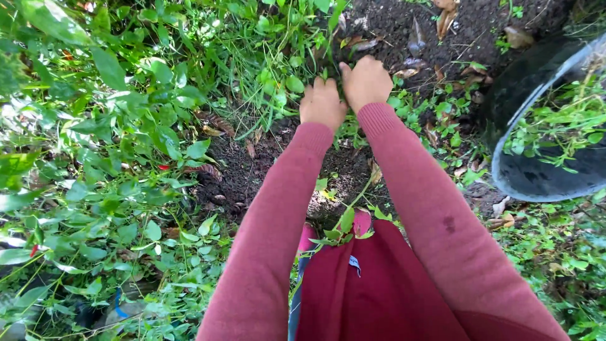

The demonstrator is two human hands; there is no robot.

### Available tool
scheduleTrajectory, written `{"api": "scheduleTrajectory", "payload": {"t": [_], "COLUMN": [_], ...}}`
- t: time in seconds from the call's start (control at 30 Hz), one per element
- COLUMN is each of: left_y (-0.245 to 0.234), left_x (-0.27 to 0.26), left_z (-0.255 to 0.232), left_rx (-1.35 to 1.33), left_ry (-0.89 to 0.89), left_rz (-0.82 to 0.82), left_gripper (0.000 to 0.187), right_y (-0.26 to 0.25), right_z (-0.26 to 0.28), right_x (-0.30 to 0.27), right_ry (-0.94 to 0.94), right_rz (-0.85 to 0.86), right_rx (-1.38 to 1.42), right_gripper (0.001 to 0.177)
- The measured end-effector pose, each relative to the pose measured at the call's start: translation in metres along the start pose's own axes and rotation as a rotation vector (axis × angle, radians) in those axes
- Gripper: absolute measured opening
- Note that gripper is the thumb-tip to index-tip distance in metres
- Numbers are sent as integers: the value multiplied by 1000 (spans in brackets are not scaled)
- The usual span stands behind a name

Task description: Picking weeds or unwanted plants from a garden floor and putting them into a black plastic bucket.

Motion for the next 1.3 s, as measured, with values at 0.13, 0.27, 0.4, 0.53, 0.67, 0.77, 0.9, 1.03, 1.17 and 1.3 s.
{"api": "scheduleTrajectory", "payload": {"t": [0.13, 0.27, 0.4, 0.53, 0.67, 0.77, 0.9, 1.03, 1.17, 1.3], "left_y": [-2, 9, 6, 4, 0, -4, 0, 2, 12, 20], "left_x": [-1, 3, 5, 7, 0, 1, 1, 7, 14, 17], "left_z": [-1, 2, 11, 14, 10, 9, 9, 11, 22, 20], "left_rx": [108, 183, 116, 41, 11, 15, 44, 40, 18, 22], "left_ry": [16, 51, 0, -35, -52, -62, -101, -145, -230, -267], "left_rz": [-7, -129, -141, -129, -121, -137, -103, -67, -10, 90], "left_gripper": [44, 15, 13, 15, 15, 15, 16, 24, 45, 47], "right_y": [48, 31, 15, 11, -24, -39, -35, -2, 20, 45], "right_z": [-21, -21, -20, -23, -27, -46, -57, -52, -47, -55], "right_x": [23, 16, 5, 0, -15, -14, -19, -18, -25, -20], "right_ry": [-113, -221, -302, -304, -302, -218, -158, -10, 223, 309], "right_rz": [40, 89, 141, 170, 129, 129, 203, 259, 264, 216], "right_rx": [-97, -20, 217, 271, 403, 492, 403, 311, 190, 197], "right_gripper": [29, 14, 16, 18, 16, 15, 18, 30, 60, 60]}}
Point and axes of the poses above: each hand's wrist, its own x-axis towards the middle knuckle, its own y-axis out of the palm, z = x × y, the point moved 10 cm from there along x, towards the middle knuckle, and after that the axes turned 4 degrees about y, right-handed, at the moved point
